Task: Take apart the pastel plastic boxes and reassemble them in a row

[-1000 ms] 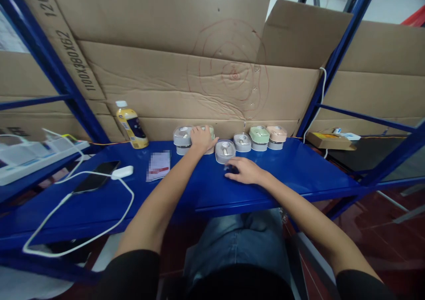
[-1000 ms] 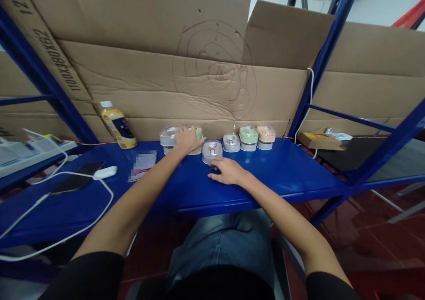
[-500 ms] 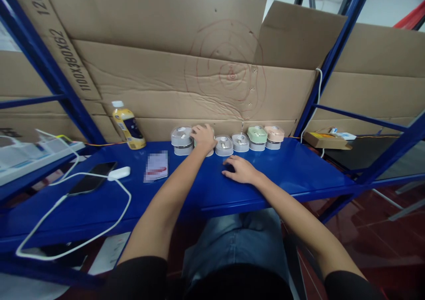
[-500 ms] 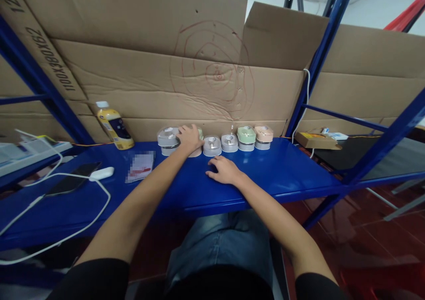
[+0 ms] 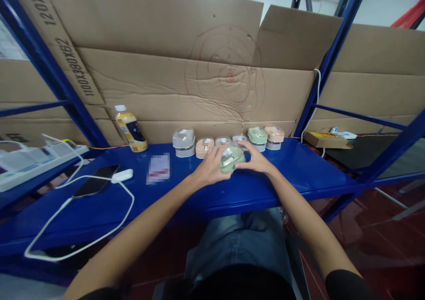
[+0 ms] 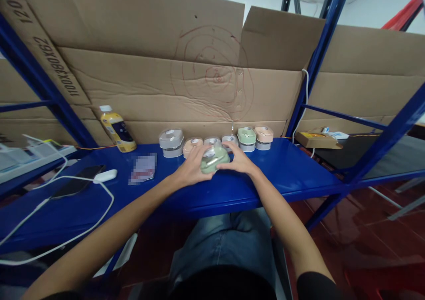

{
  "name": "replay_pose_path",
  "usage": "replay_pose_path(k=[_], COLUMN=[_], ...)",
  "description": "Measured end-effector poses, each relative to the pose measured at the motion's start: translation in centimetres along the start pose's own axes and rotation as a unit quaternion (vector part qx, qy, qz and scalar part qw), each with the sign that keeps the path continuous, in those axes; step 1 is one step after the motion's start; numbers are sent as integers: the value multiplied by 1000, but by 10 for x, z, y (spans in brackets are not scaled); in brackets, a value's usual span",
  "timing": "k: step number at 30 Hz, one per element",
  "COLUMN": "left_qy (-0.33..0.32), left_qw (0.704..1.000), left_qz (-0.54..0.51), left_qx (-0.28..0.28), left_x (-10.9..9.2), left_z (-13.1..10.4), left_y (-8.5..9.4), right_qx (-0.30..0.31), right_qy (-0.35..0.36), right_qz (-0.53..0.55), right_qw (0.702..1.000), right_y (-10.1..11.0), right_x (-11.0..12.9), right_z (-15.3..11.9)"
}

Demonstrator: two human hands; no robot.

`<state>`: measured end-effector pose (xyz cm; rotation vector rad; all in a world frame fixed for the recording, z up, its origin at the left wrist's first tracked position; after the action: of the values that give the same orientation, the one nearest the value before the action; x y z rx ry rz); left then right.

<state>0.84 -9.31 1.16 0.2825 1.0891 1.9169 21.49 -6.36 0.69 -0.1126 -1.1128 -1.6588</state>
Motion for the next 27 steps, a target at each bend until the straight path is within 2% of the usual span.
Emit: replay_pose_path(k=[2,5,9,12,16,19,24,27], left_qy=[-29,-18,55,95,108,114,38,30], left_qw=[997,990,976,961,955,960,979,982], left_qz=[-53,-105,-178,-235,-257,-239,-160,-131], left_qx=[41,89,112,111,103,93,121,130], left_x=[-2,5,23,34,34,30,16,13], left_z=[-5,-7,-11,-13,-14,-15,-18,-18], left_y=[-10,-20,-29,-37,-42,-38,-29,-28], right_qx=[88,145,154,144,124,92,-66,-111], right_qy=[18,18,9,3,-42,-75,-147,-163], right_qz=[-6,-39,-103,-87,-1,53,133,142], right_qw=[996,988,983,986,991,991,978,970], right_y=[-4,-12,-21,-22,-11,5,29,28], right_x=[2,4,6,6,0,-11,-36,-41], right_z=[-3,-7,-9,-10,-10,-9,-6,-6])
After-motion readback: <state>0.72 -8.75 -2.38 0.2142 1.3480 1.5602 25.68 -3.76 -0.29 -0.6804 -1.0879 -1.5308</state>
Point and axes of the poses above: each hand's wrist, its own z-axis towards the middle knuckle, its own y-axis out of the back of the hand, x = y × z, the point moved 4 cm from there along z, towards the middle knuckle, and after that the axes turned 4 degrees about x, right-handed, at the moved point
